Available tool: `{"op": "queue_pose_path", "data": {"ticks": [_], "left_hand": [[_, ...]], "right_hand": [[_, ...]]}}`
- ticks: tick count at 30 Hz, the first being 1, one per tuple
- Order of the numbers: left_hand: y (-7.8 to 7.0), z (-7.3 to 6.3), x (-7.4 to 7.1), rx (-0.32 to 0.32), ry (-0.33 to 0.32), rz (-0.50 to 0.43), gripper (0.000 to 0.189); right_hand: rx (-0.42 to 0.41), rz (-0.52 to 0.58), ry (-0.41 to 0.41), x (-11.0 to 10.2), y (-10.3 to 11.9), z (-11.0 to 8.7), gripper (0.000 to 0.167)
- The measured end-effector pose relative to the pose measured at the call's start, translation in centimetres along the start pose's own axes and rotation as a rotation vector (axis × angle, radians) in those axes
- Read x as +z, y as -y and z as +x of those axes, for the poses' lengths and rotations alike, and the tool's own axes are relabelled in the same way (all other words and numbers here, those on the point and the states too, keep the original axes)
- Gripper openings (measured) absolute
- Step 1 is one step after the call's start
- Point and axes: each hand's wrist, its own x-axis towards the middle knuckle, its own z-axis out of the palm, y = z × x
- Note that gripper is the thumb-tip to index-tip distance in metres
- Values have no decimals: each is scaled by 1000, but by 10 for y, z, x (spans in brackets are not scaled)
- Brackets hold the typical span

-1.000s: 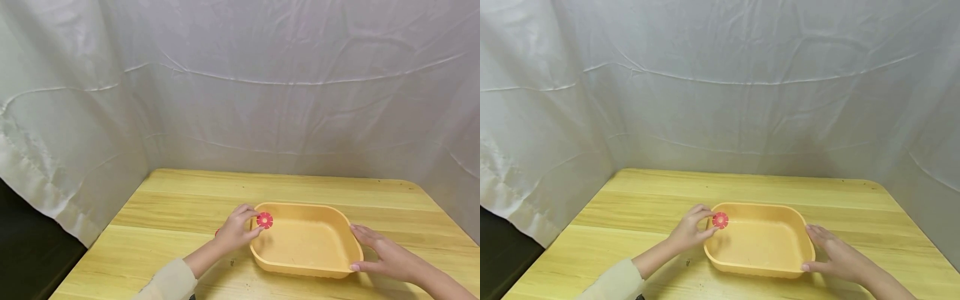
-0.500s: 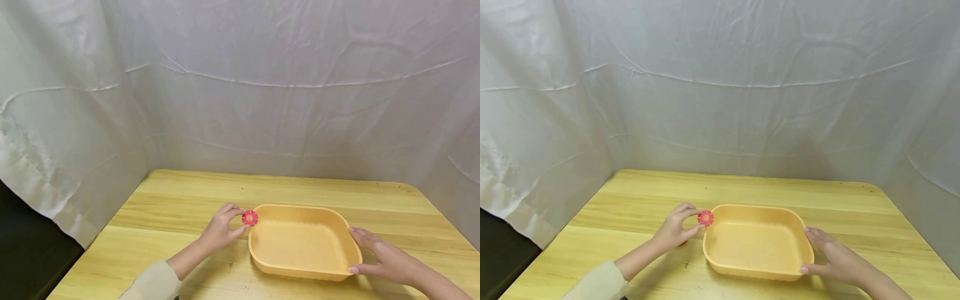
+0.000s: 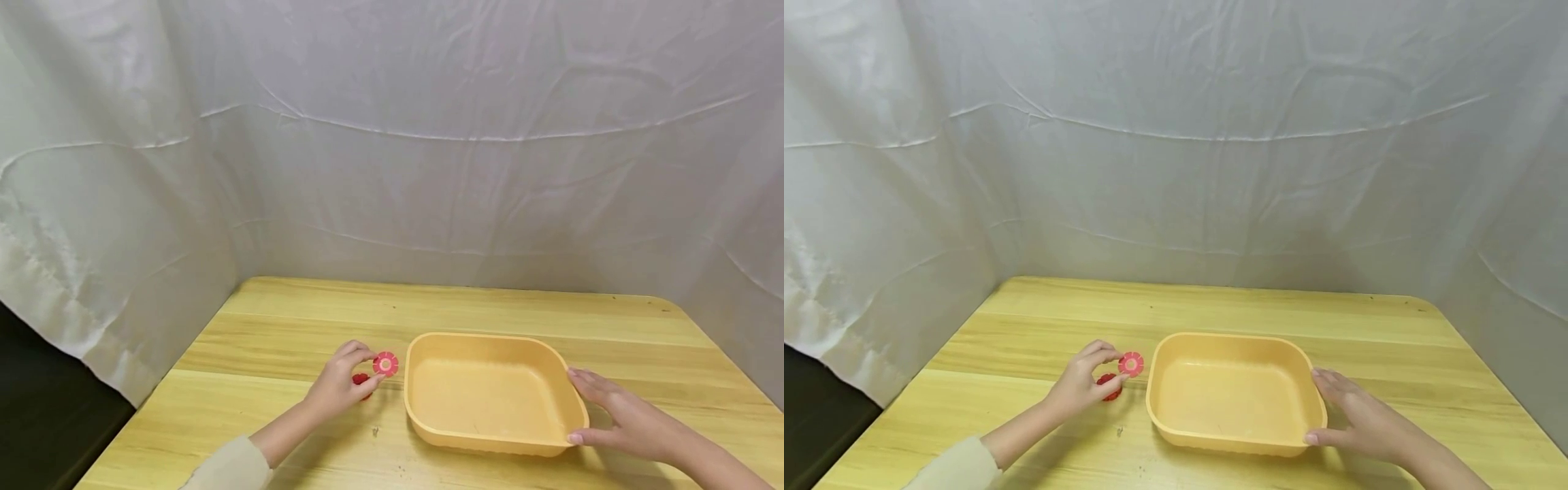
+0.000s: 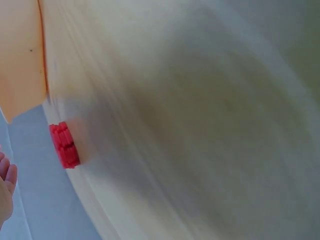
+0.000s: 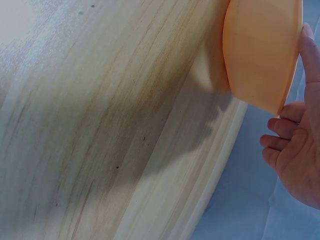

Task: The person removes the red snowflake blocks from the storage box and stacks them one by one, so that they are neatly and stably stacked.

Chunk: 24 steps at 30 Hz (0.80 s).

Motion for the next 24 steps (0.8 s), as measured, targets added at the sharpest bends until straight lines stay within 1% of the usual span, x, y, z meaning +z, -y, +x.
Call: {"op": "queue_pose_path", "data": {"ticks": [6,8,11,13,18,24], "left_hand": [[5,-7,-2,-27,-7,5,29],[7,-9,-2,-24,-9,8,28],[10,-11,-2,-12,-16,22,28],[13,-13,-3,2,-22,36,27],[20,-19,-4,25,-24,45,25],[26,-25,-4,10,1,42,25]], "right_hand": [[-5,7,-14,1,0,-1,89],[4,21,-14,1,0,-1,89],[-13,20,-20,1,0,0,89],[-6,30,-24,1,0,0,89],[-19,28,-32,3,0,0,89],[-24,31,-28,2,1,1,89]]}}
